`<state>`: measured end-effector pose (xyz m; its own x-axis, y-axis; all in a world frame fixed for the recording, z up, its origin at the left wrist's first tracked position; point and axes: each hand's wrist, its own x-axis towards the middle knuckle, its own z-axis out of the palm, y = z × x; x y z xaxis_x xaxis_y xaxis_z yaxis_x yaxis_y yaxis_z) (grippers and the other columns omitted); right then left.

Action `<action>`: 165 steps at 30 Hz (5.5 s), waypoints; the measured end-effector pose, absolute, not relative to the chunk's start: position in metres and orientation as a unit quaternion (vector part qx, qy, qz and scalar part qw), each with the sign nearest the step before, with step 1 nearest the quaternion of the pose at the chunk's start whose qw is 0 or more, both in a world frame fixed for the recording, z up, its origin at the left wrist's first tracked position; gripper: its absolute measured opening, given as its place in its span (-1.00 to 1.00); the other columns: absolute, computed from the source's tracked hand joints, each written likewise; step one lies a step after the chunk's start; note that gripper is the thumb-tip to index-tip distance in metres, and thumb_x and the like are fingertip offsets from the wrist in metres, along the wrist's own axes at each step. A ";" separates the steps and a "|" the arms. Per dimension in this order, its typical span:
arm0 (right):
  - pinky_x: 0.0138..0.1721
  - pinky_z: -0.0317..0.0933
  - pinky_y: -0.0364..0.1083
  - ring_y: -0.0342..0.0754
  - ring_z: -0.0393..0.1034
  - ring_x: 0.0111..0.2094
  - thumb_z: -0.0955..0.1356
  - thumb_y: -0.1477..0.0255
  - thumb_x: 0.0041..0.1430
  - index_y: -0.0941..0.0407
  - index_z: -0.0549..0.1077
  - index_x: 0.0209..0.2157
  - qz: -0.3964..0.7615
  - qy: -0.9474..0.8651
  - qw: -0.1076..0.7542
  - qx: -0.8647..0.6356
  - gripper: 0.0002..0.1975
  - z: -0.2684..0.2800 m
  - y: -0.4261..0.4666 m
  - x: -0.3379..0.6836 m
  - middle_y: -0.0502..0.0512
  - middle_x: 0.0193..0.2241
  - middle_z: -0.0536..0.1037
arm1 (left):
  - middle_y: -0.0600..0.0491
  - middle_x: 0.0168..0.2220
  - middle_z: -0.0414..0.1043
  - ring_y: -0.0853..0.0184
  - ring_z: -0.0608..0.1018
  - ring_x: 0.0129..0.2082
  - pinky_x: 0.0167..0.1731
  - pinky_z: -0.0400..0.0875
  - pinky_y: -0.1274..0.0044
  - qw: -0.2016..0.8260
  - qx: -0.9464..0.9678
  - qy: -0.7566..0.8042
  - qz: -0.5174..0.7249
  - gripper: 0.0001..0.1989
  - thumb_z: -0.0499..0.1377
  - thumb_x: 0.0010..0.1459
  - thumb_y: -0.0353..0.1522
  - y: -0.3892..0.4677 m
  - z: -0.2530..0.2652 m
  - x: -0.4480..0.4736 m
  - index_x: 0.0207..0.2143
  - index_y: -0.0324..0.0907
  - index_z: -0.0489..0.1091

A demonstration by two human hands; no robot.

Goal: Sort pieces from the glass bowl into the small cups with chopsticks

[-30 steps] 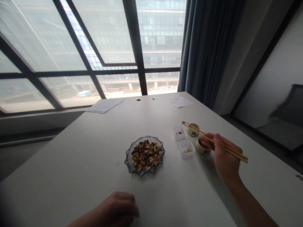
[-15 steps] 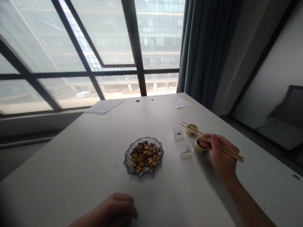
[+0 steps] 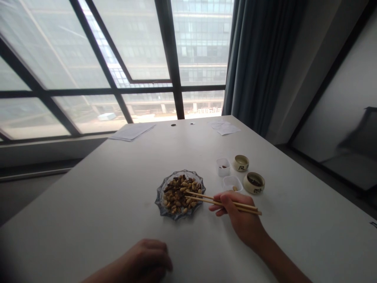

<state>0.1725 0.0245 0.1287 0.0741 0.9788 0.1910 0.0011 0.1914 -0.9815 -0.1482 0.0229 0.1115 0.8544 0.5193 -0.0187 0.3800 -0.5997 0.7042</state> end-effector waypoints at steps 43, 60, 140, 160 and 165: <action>-0.30 0.64 0.04 0.20 0.70 -0.28 0.47 0.03 0.23 0.16 0.70 -0.25 0.429 -0.504 0.588 -0.466 -0.56 0.107 0.034 0.147 0.25 -0.32 0.74 | 0.00 -0.24 0.57 0.31 0.60 -0.27 -0.19 0.43 0.59 0.363 0.894 0.244 0.094 -0.73 0.12 0.26 -0.47 0.022 0.110 -0.148 -0.09 -0.07 0.56; -0.35 0.60 -0.17 0.02 0.69 -0.38 0.50 0.09 0.21 0.20 0.65 -0.30 0.220 -0.357 0.734 -0.534 -0.59 0.129 0.057 0.225 0.20 -0.39 0.72 | 0.04 -0.24 0.57 0.34 0.60 -0.26 -0.18 0.41 0.63 0.366 0.890 0.258 0.089 -0.66 0.15 0.16 -0.55 0.023 0.111 -0.148 -0.10 -0.06 0.56; -0.34 0.65 0.02 0.17 0.69 -0.42 0.51 0.01 0.15 0.20 0.67 -0.37 0.366 -0.413 0.663 -0.506 -0.53 0.125 0.040 0.170 0.27 -0.42 0.72 | 0.02 -0.23 0.56 0.32 0.60 -0.25 -0.17 0.42 0.60 0.365 0.893 0.243 0.101 -0.70 0.14 0.22 -0.52 0.022 0.106 -0.151 -0.09 -0.06 0.54; -0.31 0.61 -0.09 0.05 0.69 -0.36 0.48 0.13 0.25 0.17 0.62 -0.28 0.230 -0.370 0.738 -0.516 -0.65 0.132 0.051 0.215 0.19 -0.35 0.71 | -0.01 -0.24 0.57 0.30 0.61 -0.25 -0.19 0.43 0.58 0.373 0.889 0.249 0.092 -0.78 0.15 0.29 -0.43 0.022 0.111 -0.148 -0.11 -0.06 0.55; -0.22 0.63 -0.03 0.11 0.69 -0.20 0.46 0.21 0.30 0.11 0.66 -0.19 0.275 -0.462 0.687 -0.489 -0.74 0.133 0.040 0.193 0.18 -0.20 0.70 | 0.02 -0.24 0.57 0.31 0.60 -0.25 -0.18 0.42 0.60 0.369 0.890 0.251 0.093 -0.73 0.15 0.24 -0.48 0.022 0.109 -0.148 -0.10 -0.05 0.55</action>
<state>0.1933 0.0402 0.1327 0.4219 0.8295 0.3659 0.0735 0.3710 -0.9257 -0.1484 0.0223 0.1094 0.8571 0.5148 -0.0190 0.3773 -0.6023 0.7035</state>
